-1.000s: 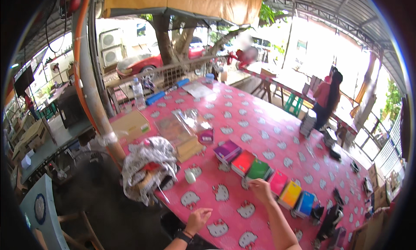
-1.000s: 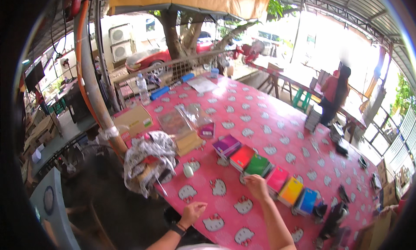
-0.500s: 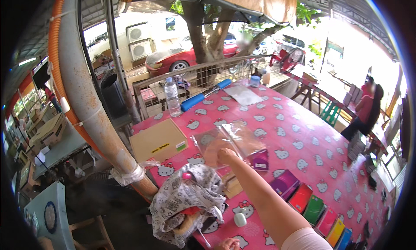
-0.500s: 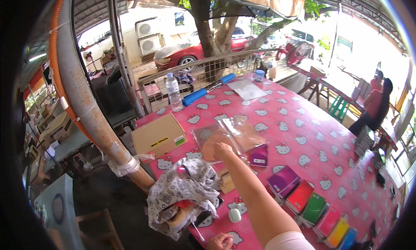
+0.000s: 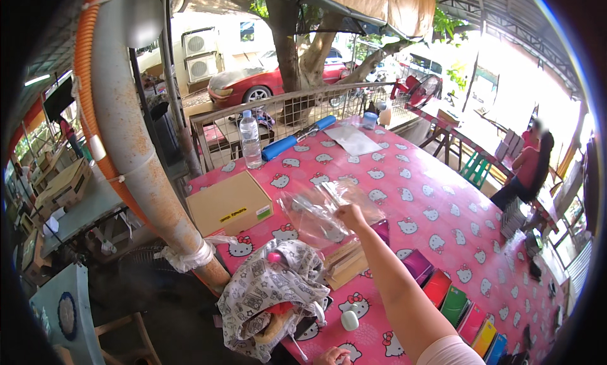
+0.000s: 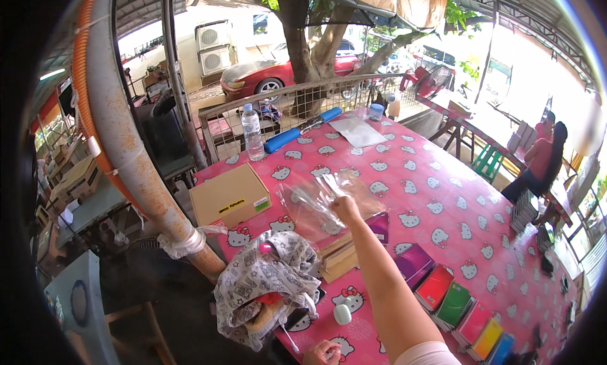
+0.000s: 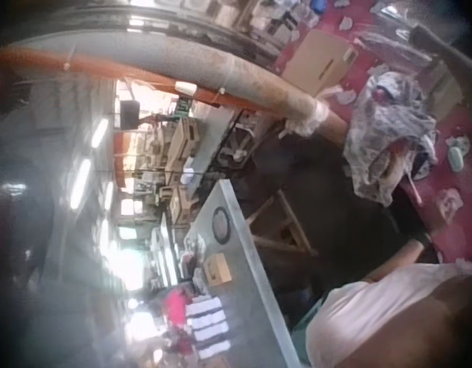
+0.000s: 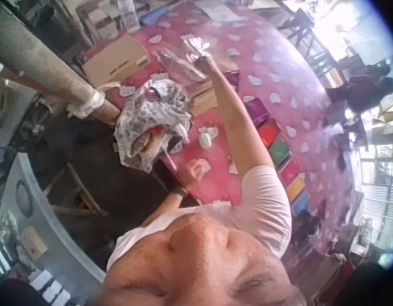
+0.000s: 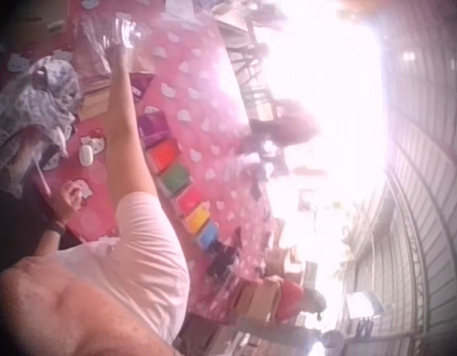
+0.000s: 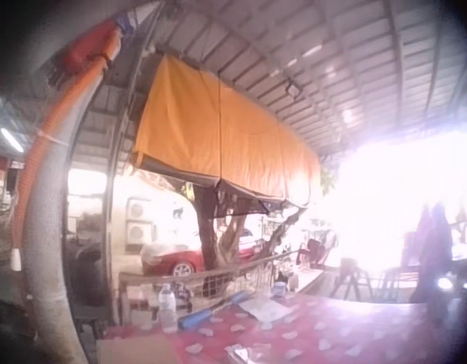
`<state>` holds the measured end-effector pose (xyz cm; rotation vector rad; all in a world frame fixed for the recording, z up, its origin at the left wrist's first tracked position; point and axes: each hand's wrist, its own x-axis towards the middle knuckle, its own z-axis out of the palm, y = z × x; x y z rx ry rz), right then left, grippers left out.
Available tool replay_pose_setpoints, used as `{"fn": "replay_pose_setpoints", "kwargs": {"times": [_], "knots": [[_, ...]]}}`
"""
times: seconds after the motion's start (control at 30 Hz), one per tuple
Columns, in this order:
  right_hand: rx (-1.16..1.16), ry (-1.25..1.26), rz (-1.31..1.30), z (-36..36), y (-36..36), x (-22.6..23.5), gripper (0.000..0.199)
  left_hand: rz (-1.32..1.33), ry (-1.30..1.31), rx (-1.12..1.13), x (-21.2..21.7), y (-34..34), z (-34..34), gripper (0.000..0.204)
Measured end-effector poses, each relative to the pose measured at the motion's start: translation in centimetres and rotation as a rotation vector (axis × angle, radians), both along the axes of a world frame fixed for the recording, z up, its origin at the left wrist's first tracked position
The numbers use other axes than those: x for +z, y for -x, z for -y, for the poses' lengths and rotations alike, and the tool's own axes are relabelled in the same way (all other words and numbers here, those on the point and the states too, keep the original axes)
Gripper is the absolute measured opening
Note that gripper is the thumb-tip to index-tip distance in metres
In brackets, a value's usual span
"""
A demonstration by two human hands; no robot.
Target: The person places stacks of colorful notebooks into clear plastic sleeves at a table, then seals the sleeves with tape. The person repeats this process for multiple stacks, arranging the packaged notebooks on the table.
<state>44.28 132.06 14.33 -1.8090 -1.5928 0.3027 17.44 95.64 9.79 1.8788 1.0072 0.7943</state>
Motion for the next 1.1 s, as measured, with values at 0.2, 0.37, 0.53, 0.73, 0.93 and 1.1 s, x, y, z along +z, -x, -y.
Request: {"fn": "replay_pose_setpoints", "kwargs": {"times": [0.2,0.37,0.53,0.73,0.93,1.1], "knots": [[-0.270,-0.379,-0.725,6.7,-7.5,7.0,0.008,0.060,0.149,-0.009,4.4,0.0,0.3,0.017],[0.019,-0.573,-0.151,23.0,-0.1,18.7,0.011,0.343,0.229,0.037,-1.9,0.6,-1.6,0.019],[0.258,-0.184,0.481,43.1,6.7,15.6,0.014,0.917,0.631,-0.357,12.9,-5.7,-0.9,0.052],[-0.031,0.196,0.308,56.8,9.2,6.1,0.036,0.376,0.853,-0.584,3.8,-11.7,4.0,0.044],[-0.473,0.564,0.308,70.8,7.1,-1.2,0.058,0.026,0.747,-0.495,-1.6,-11.2,5.2,0.028],[-0.556,0.520,0.367,72.2,5.9,-1.0,0.062,0.020,0.706,-0.373,0.3,-12.4,6.9,0.013]]}}
